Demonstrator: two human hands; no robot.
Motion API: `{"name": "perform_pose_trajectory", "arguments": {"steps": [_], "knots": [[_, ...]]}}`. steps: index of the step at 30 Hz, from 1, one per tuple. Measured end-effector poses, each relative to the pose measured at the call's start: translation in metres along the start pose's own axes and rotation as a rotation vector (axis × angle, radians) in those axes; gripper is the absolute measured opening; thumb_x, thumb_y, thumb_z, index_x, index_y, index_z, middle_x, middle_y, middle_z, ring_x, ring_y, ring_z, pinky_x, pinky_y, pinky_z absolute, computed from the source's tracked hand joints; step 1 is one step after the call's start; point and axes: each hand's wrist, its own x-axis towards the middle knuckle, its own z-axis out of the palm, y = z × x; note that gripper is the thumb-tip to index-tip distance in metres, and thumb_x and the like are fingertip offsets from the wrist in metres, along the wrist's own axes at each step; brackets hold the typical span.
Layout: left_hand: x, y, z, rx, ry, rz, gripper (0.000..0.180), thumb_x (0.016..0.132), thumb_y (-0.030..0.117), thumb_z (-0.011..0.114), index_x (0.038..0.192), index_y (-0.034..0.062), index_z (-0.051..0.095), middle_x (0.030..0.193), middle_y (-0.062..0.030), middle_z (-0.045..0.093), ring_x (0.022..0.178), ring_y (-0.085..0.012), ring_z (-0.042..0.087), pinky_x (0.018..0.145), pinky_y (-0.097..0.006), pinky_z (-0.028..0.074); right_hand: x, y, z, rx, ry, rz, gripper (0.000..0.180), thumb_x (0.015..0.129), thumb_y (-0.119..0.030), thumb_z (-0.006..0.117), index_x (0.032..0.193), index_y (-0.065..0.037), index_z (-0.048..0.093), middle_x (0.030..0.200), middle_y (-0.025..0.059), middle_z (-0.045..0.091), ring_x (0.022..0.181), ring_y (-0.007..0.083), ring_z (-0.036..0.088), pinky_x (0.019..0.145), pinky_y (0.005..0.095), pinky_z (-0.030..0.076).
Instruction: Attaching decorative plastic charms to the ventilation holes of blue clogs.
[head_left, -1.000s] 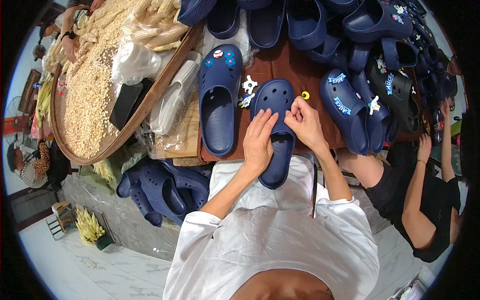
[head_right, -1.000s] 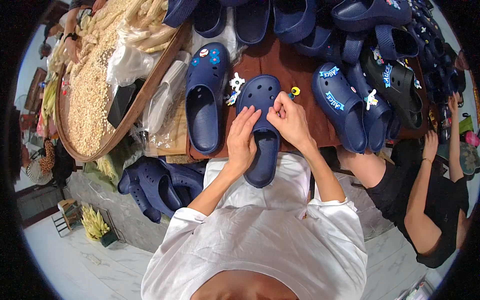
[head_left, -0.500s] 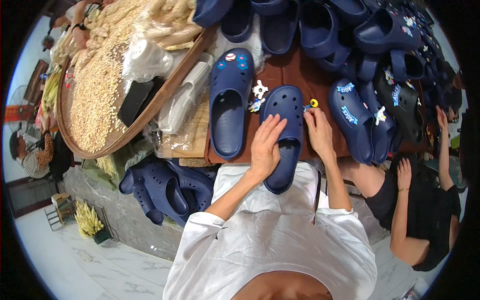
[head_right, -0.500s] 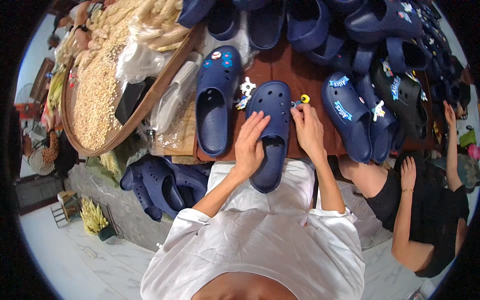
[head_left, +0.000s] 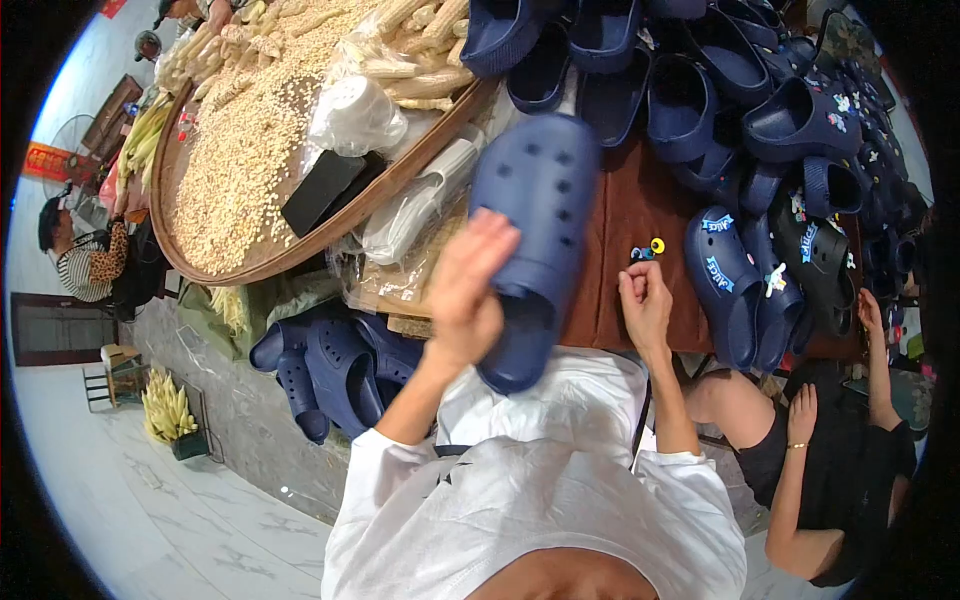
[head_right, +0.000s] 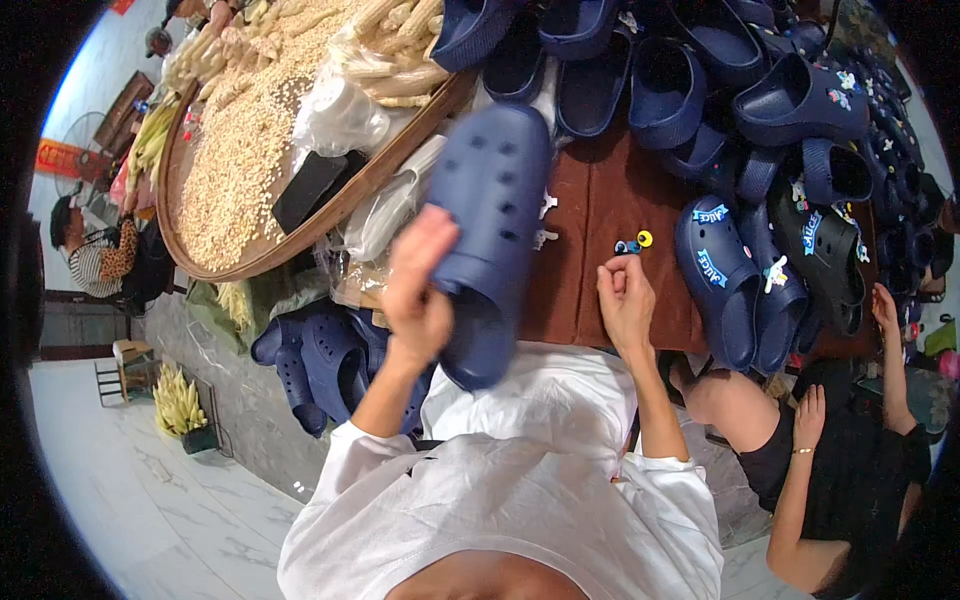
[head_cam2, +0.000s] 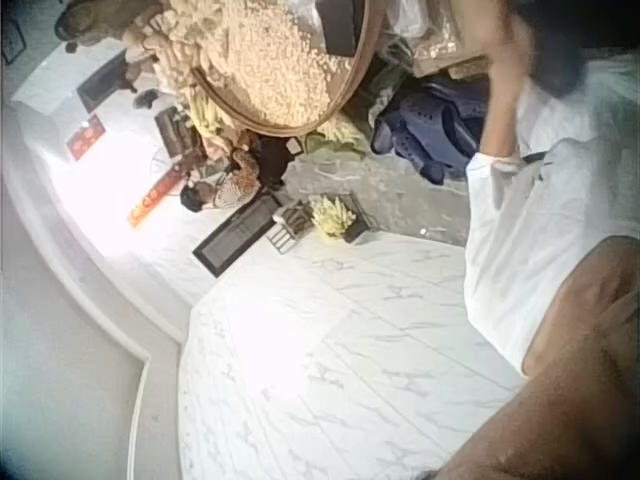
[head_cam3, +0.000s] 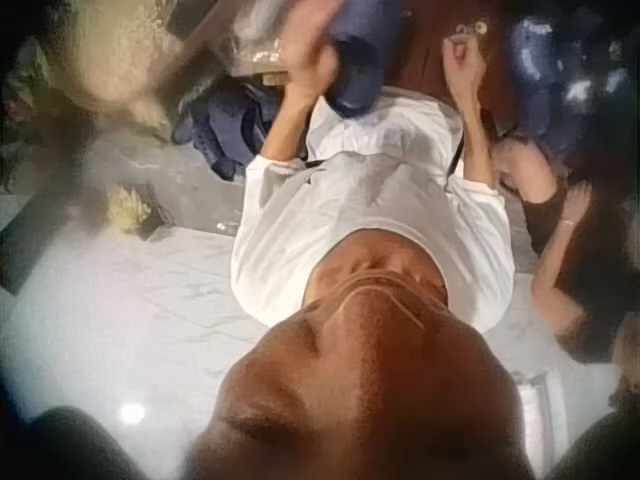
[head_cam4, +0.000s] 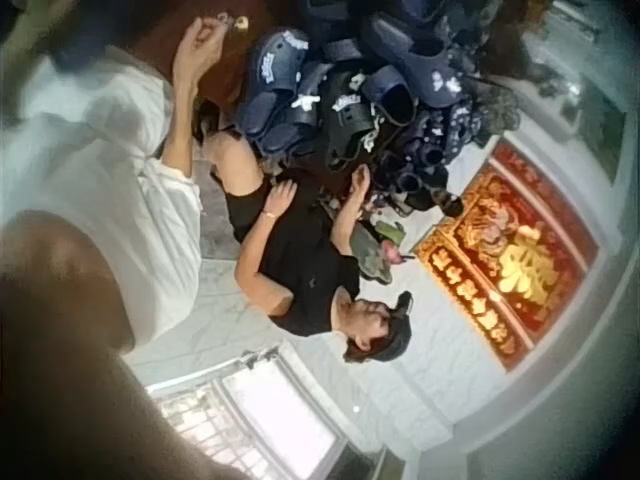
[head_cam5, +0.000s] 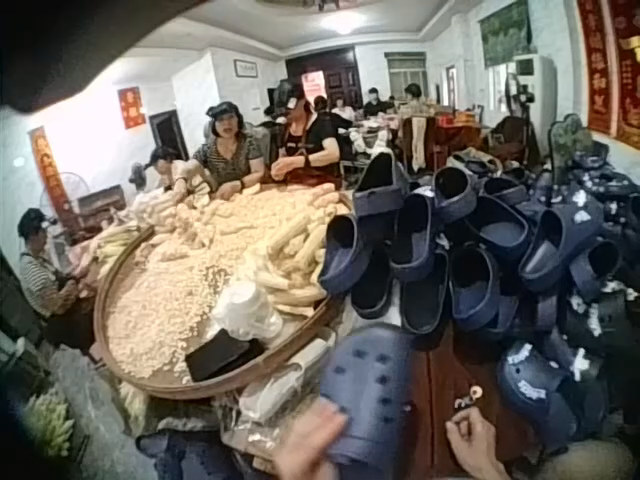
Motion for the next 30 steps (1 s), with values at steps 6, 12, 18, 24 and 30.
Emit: {"name": "perform_pose_trajectory", "arguments": {"steps": [6, 12, 18, 24, 30], "knots": [[0.016, -0.08, -0.055, 0.335, 0.15, -0.026, 0.058, 0.076, -0.019, 0.043, 0.126, -0.0016, 0.064, 0.134, -0.019, 0.061, 0.132, -0.0335, 0.054, 0.114, -0.042, 0.037, 0.01, -0.048, 0.024, 0.152, -0.135, -0.146, 0.018, 0.089, -0.008, 0.071, 0.101, -0.001, 0.059, 0.095, 0.0102, 0.058, 0.073, 0.0168, 0.061, 0.066, 0.0295, 0.052], [0.018, -0.104, -0.061, 0.469, -0.004, 0.02, 0.06, 0.071, -0.012, 0.054, 0.126, 0.0076, 0.067, 0.136, -0.0134, 0.06, 0.129, -0.0352, 0.052, 0.111, -0.045, 0.041, 0.025, -0.068, 0.061, 0.065, -0.246, -0.293, 0.056, 0.087, -0.032, 0.077, 0.125, 0.0, 0.051, 0.117, 0.0165, 0.052, 0.085, 0.0302, 0.065, 0.077, 0.0427, 0.054], [0.012, -0.096, -0.064, 0.542, -0.025, -0.021, 0.061, 0.071, -0.006, 0.06, 0.13, 0.008, 0.064, 0.14, -0.0153, 0.056, 0.131, -0.0365, 0.05, 0.111, -0.046, 0.04, 0.032, -0.084, 0.088, 0.047, -0.329, -0.152, 0.08, 0.085, -0.036, 0.077, 0.139, 0.005, 0.033, 0.126, 0.0274, 0.046, 0.099, 0.0429, 0.063, 0.083, 0.0503, 0.053], [0.007, -0.07, -0.053, 0.508, 0.051, 0.077, 0.057, 0.074, -0.001, 0.063, 0.131, 0.0024, 0.062, 0.139, -0.0206, 0.055, 0.132, -0.0399, 0.049, 0.111, -0.048, 0.037, 0.033, -0.072, 0.099, 0.013, -0.247, -0.124, 0.069, 0.084, -0.014, 0.069, 0.138, 0.007, 0.032, 0.124, 0.0322, 0.046, 0.102, 0.05, 0.059, 0.084, 0.0535, 0.053], [-0.02, -0.032, -0.007, 0.128, -0.004, 0.013, 0.039, 0.078, -0.007, 0.061, 0.116, -0.0012, 0.069, 0.122, -0.0204, 0.065, 0.112, -0.0335, 0.063, 0.098, -0.04, 0.049, 0.01, -0.078, 0.067, -0.004, -0.306, -0.094, 0.066, 0.08, -0.008, 0.068, 0.136, 0.003, 0.036, 0.118, 0.0268, 0.048, 0.1, 0.0483, 0.059, 0.081, 0.0516, 0.053]]}}
